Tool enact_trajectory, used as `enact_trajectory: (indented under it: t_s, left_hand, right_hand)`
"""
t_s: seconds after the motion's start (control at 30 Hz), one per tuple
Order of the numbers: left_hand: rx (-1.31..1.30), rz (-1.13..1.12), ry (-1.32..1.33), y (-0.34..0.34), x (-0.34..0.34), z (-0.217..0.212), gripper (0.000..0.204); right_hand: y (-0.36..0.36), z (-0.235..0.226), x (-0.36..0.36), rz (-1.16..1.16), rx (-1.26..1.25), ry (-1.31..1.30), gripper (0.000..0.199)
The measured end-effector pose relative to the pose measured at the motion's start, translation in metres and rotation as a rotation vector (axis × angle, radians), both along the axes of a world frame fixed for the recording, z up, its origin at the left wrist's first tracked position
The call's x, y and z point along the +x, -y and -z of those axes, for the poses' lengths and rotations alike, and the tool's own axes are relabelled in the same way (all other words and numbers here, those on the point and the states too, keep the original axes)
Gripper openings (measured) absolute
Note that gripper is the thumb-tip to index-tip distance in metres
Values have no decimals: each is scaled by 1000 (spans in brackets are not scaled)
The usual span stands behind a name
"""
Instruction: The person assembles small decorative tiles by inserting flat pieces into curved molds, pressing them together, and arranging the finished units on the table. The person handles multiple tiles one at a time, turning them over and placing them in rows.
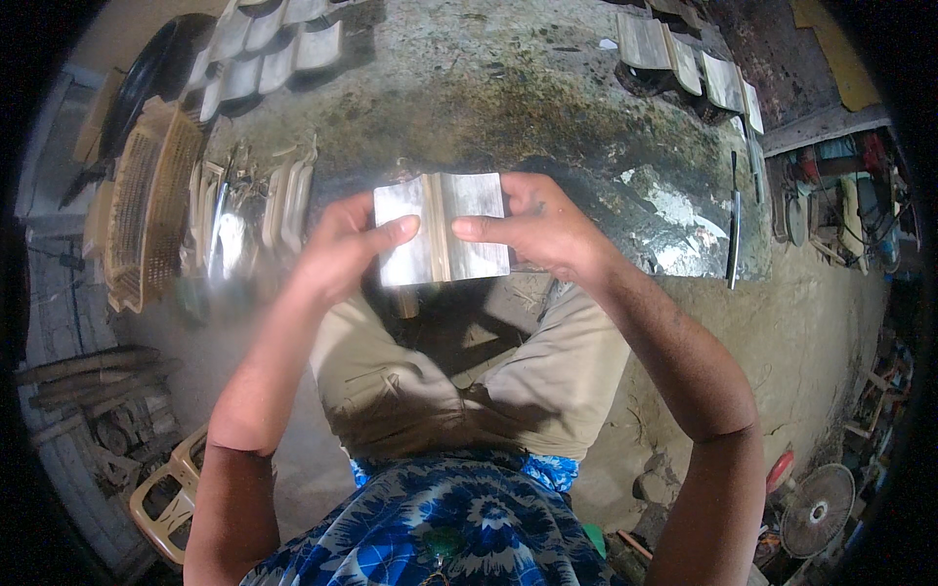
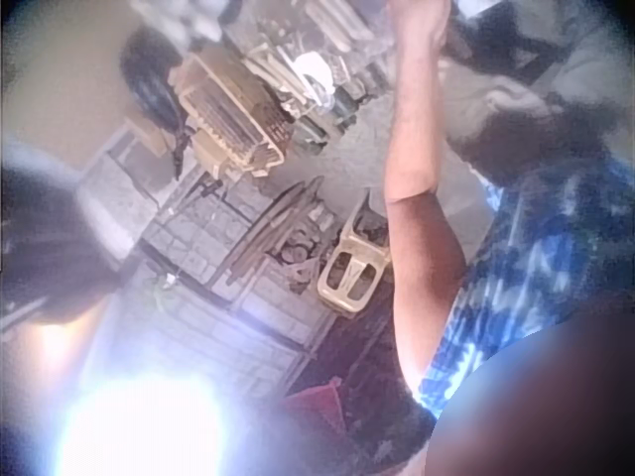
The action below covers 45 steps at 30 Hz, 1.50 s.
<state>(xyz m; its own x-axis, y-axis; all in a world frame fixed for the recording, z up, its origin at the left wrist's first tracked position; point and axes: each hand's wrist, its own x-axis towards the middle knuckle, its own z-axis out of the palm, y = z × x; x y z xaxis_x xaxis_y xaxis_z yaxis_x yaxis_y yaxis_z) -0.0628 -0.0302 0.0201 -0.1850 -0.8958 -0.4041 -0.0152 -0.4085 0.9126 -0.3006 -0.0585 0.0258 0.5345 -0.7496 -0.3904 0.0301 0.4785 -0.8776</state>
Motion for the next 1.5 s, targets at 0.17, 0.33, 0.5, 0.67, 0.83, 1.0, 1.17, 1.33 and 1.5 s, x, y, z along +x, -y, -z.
enact_trajectory:
  t_s: [0.17, 0.33, 0.5, 0.67, 0.83, 1.0, 1.17, 1.33, 1.5]
  left_hand:
    - [-29, 0, -8, 0, 0, 2, 40]
    - [-20, 23, 7, 0, 1, 1, 40]
    - [-16, 14, -11, -1, 0, -1, 40]
    - [-33, -2, -41, -1, -1, 0, 40]
    - [-6, 33, 11, 0, 1, 0, 39]
    - [-17, 2, -6, -1, -2, -2, 39]
    - [-9, 13, 6, 0, -1, -5, 39]
    - [35, 50, 46, 1, 2, -6, 44]
    - [-40, 26, 47, 1, 0, -2, 38]
  right_hand:
    - [-2, -3, 0, 12, -1, -7, 47]
    - [-2, -3, 1, 24, 12, -19, 47]
    - [-2, -3, 2, 31, 25, -4, 46]
    - [-1, -1, 2, 36, 27, 11, 46]
    - [-1, 3, 1, 34, 24, 13, 47]
    - [-1, 4, 0, 25, 27, 7, 47]
    - [0, 2, -1, 12, 35, 14, 48]
    - [0, 3, -1, 20, 34, 17, 49]
    - [1, 4, -1, 15, 39, -14, 49]
